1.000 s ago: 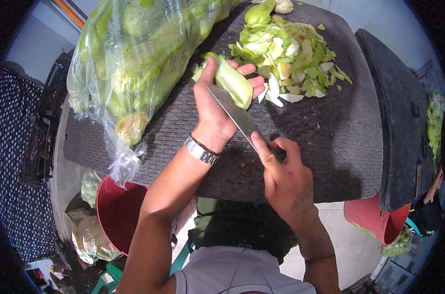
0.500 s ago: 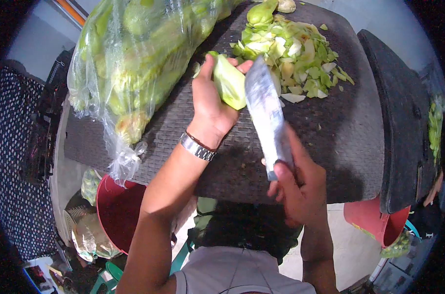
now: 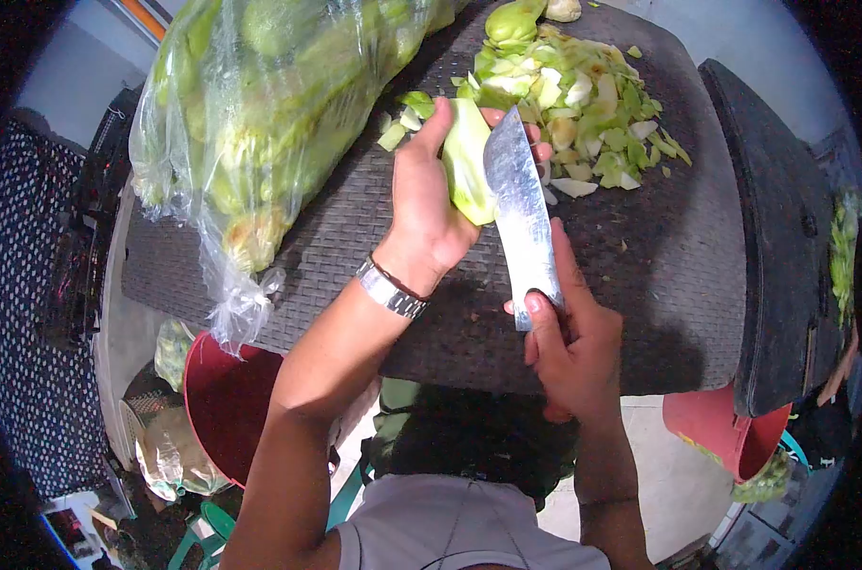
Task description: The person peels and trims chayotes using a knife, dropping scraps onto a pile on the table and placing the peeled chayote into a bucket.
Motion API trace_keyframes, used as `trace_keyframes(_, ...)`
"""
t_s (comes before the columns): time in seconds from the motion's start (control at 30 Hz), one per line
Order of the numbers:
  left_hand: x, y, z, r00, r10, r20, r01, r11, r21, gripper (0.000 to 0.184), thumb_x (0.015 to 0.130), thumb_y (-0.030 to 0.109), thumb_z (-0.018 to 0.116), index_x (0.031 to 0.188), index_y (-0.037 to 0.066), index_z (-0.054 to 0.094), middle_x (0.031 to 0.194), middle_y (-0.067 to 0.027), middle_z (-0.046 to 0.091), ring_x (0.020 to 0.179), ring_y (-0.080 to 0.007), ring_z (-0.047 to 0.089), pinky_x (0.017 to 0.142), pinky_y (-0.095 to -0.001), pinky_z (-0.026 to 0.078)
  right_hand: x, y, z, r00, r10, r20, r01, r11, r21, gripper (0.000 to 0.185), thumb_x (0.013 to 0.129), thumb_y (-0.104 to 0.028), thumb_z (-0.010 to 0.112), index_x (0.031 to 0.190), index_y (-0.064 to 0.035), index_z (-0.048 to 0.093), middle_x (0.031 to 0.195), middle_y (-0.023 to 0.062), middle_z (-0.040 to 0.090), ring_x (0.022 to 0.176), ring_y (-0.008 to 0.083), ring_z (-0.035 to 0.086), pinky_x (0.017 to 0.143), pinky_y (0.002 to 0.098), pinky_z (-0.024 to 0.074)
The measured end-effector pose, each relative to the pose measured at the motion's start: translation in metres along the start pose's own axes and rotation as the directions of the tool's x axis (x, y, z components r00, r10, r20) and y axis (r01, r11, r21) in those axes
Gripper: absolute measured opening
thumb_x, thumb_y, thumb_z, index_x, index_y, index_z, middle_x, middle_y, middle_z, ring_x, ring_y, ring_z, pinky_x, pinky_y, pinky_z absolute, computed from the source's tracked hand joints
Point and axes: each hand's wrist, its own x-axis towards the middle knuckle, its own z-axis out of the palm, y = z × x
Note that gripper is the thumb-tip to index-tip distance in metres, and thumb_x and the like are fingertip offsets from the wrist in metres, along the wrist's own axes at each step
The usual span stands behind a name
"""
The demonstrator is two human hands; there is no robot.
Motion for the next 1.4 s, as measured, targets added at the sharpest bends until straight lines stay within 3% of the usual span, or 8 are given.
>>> trace_keyframes(0.07,0.002,-0.002,-0.005,0.998,-0.028,0.049,0.030,0.999,-0.031,0.054,0.110,0.049,0.033,0.122,0.001,0.054,0.122,-0.0274,0.066,0.111,-0.0419,0.067,0.100,-0.0503,0.054,0.000,0.000,-0.001,1.000,0.017,0.024,-0.017,1.000,-0.005,0.064,0.098,-0.004,0.055,0.160,-0.0086,0.036,0.107,0.0252,0.074,0.099,0.0333,0.076,0.082,0.0405,0.0591)
trace_keyframes(0.37,0.001,-0.006,-0.001,0.999,-0.036,-0.027,0.037,0.998,0.050,0.057,0.110,0.052,0.031,0.120,0.002,0.054,0.116,-0.0262,0.067,0.106,-0.0406,0.068,0.097,-0.0493,0.054,-0.003,0.008,0.004,0.999,0.022,0.027,-0.021,1.000,-0.018,0.066,0.098,-0.005,0.056,0.160,-0.0091,0.034,0.095,0.0222,0.076,0.087,0.0302,0.078,0.075,0.0390,0.0594)
trace_keyframes(0.53,-0.002,-0.010,0.005,0.997,-0.029,-0.065,0.035,0.995,0.095,0.058,0.110,0.053,0.031,0.121,0.001,0.053,0.113,-0.0250,0.068,0.099,-0.0390,0.068,0.093,-0.0482,0.056,-0.001,0.005,0.004,0.997,0.067,0.049,-0.068,0.997,0.020,0.067,0.099,-0.005,0.056,0.161,-0.0094,0.032,0.089,0.0195,0.076,0.067,0.0212,0.074,0.063,0.0356,0.0584)
trace_keyframes(0.63,0.000,-0.010,0.003,0.998,-0.034,-0.056,0.041,0.991,0.131,0.058,0.110,0.054,0.031,0.122,0.001,0.053,0.110,-0.0239,0.068,0.096,-0.0376,0.069,0.089,-0.0476,0.057,-0.004,0.006,0.007,0.997,0.066,0.029,-0.070,0.988,0.136,0.061,0.103,-0.005,0.050,0.161,-0.0096,0.034,0.088,0.0118,0.074,0.053,0.0064,0.056,0.048,0.0244,0.0466)
trace_keyframes(0.73,-0.002,-0.010,0.004,0.998,-0.031,-0.055,0.041,0.981,0.191,0.059,0.110,0.054,0.031,0.123,0.001,0.053,0.106,-0.0223,0.069,0.092,-0.0360,0.071,0.085,-0.0470,0.059,-0.004,0.003,-0.001,0.984,0.149,0.093,-0.167,0.955,0.243,0.064,0.102,-0.009,0.052,0.162,-0.0121,0.032,0.086,0.0140,0.076,0.054,0.0108,0.062,0.053,0.0293,0.0528)
trace_keyframes(1.03,0.000,-0.014,0.004,0.995,-0.022,-0.092,0.046,0.962,0.267,0.057,0.110,0.054,0.032,0.124,0.002,0.053,0.103,-0.0203,0.072,0.089,-0.0346,0.074,0.081,-0.0456,0.062,-0.003,0.000,-0.010,0.968,0.211,0.134,-0.246,0.900,0.360,0.062,0.104,-0.011,0.051,0.163,-0.0131,0.031,0.090,0.0121,0.074,0.053,0.0087,0.054,0.048,0.0256,0.0457)
trace_keyframes(1.4,0.005,-0.017,-0.005,0.998,-0.035,-0.048,0.046,0.963,0.265,0.057,0.109,0.054,0.037,0.127,0.001,0.052,0.106,-0.0204,0.072,0.091,-0.0350,0.074,0.083,-0.0467,0.063,-0.003,-0.001,-0.016,0.964,0.228,0.134,-0.263,0.877,0.402,0.066,0.101,-0.007,0.052,0.163,-0.0143,0.030,0.090,0.0138,0.075,0.052,0.0096,0.054,0.047,0.0253,0.0444)
